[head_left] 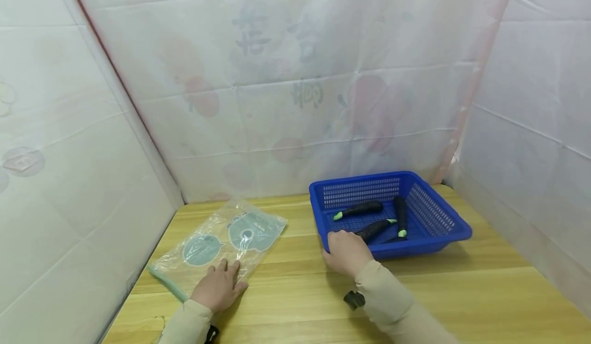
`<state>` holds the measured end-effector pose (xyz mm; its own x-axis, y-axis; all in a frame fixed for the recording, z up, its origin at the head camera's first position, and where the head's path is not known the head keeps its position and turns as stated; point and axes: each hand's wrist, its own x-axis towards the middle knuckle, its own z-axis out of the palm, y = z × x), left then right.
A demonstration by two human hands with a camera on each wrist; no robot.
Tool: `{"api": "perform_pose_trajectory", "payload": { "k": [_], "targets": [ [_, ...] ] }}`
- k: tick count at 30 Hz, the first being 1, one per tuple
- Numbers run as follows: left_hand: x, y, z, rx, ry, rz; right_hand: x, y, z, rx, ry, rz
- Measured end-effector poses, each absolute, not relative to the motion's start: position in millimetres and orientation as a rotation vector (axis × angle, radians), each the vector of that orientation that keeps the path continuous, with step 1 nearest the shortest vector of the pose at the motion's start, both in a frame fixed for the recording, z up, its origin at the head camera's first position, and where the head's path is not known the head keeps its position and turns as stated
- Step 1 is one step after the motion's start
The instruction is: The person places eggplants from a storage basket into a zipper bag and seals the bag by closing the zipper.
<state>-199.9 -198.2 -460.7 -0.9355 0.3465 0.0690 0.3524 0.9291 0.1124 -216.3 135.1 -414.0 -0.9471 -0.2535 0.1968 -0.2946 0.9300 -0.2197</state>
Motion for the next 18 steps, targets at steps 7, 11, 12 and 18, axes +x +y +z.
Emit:
{"api": "perform_pose_trajectory", "payload": {
  "k": [7, 11, 12, 18],
  "targets": [
    [-200.5, -198.4, -458.8, -0.557, -3.046, -0.177, -214.6, 115.5, -408.8, 0.443, -2.925, 0.449],
    [-201.0, -199.2, -458.1, -0.555, -3.062, -0.17, -216.6, 106.4, -409.0, 0.422, -2.941, 0.453],
    [-201.0, -199.5, -457.7, -0.554, -3.067, -0.171, -217.0, 104.3, -408.9, 0.418, -2.944, 0.453],
    [-200.9, -201.1, -455.2, -0.555, -3.082, -0.181, -218.2, 92.9, -407.5, 0.431, -2.962, 0.494]
  ]
}}
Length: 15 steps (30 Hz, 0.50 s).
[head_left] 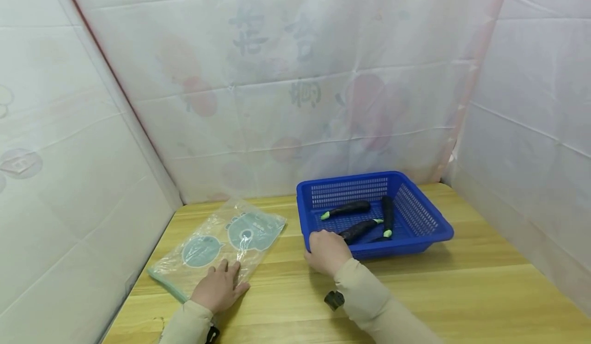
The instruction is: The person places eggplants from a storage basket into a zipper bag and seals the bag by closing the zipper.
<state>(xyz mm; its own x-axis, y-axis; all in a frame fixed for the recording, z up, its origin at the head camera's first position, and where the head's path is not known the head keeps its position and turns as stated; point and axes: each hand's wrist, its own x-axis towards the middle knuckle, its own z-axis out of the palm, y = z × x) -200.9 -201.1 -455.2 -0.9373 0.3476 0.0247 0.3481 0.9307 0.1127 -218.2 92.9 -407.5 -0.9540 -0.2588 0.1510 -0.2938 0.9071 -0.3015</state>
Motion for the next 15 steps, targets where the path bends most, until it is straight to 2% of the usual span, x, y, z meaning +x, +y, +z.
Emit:
{"api": "perform_pose_trajectory", "payload": {
  "k": [15],
  "targets": [
    [-197.8, -205.0, -447.8, -0.556, -3.128, -0.24, -214.9, 86.9, -397.8, 0.439, -2.979, 0.627]
  ]
}}
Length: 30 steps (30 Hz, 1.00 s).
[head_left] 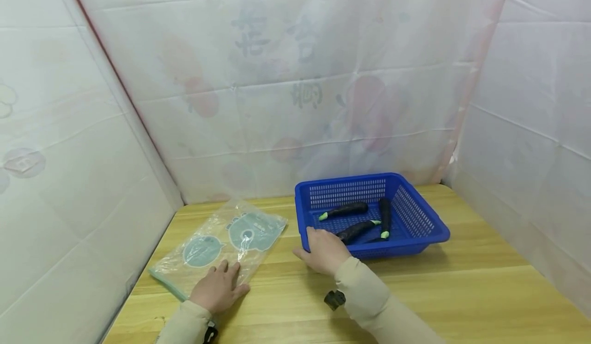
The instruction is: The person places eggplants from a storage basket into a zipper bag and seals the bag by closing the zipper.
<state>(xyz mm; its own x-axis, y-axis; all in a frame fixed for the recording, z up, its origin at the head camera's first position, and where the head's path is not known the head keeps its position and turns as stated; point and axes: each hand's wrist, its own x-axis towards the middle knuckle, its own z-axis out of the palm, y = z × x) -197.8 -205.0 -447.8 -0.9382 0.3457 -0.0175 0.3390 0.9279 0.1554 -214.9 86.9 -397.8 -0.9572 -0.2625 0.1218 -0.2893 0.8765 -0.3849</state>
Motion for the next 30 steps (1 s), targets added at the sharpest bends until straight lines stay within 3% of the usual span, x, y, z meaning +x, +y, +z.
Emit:
{"api": "perform_pose_trajectory", "payload": {
  "k": [17, 30],
  "targets": [
    [-202.5, -256.2, -431.5, 0.55, 3.014, 0.353, -207.4, 159.9, -354.3, 0.469, -3.014, 0.491],
    [-222.3, -335.7, -437.2, 0.521, 3.024, 0.289, -239.1, 229.0, -336.4, 0.546, -3.171, 0.373]
  ]
}}
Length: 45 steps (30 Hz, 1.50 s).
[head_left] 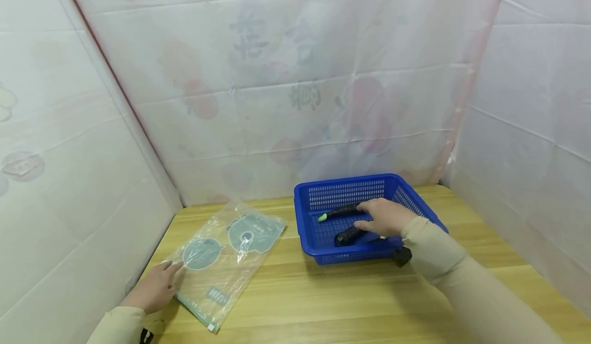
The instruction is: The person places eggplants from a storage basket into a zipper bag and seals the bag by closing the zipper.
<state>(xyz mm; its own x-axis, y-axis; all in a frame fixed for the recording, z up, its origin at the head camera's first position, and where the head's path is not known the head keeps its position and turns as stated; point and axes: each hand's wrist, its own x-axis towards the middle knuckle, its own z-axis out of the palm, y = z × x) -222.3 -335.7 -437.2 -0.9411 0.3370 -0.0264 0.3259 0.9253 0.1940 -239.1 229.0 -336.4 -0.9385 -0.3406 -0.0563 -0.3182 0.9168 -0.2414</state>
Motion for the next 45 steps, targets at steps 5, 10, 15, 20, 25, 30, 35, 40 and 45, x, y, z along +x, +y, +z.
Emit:
{"api": "perform_pose_trajectory", "payload": {
  "k": [5, 10, 15, 20, 25, 30, 35, 40, 45],
  "targets": [
    [-224.5, -350.8, -436.9, 0.471, 3.032, 0.26, -258.0, 247.4, -339.4, -0.52, 2.86, -0.334],
    [-221.5, -358.9, -439.2, 0.481, 3.076, 0.227, -275.7, 257.3, -343.9, -0.525, 2.8, -0.266],
    [-221.1, -360.1, -441.1, 0.479, 3.099, 0.201, -291.0, 262.3, -347.5, -0.512, 2.795, -0.206],
    [-221.7, -359.8, -444.1, 0.494, 3.11, 0.146, -303.5, 257.9, -350.6, -0.471, 2.8, -0.152],
    [-221.5, -357.9, -443.2, 0.478, 3.087, 0.198, -314.1, 248.6, -355.6, -0.493, 2.785, -0.081],
    [-219.8, -356.7, -443.4, 0.429, 3.057, 0.22, -318.1, 235.5, -357.9, -0.457, 2.771, -0.1],
    [-218.5, -353.9, -443.3, 0.434, 3.05, 0.244, -314.4, 230.1, -360.4, -0.364, 2.748, -0.149],
    [-217.3, -351.3, -440.5, 0.446, 3.052, 0.251, -308.3, 230.4, -362.1, -0.354, 2.761, -0.113],
    [-216.1, -349.5, -438.4, 0.434, 3.033, 0.266, -309.1, 235.6, -370.6, -0.323, 2.747, -0.139]
  ]
}}
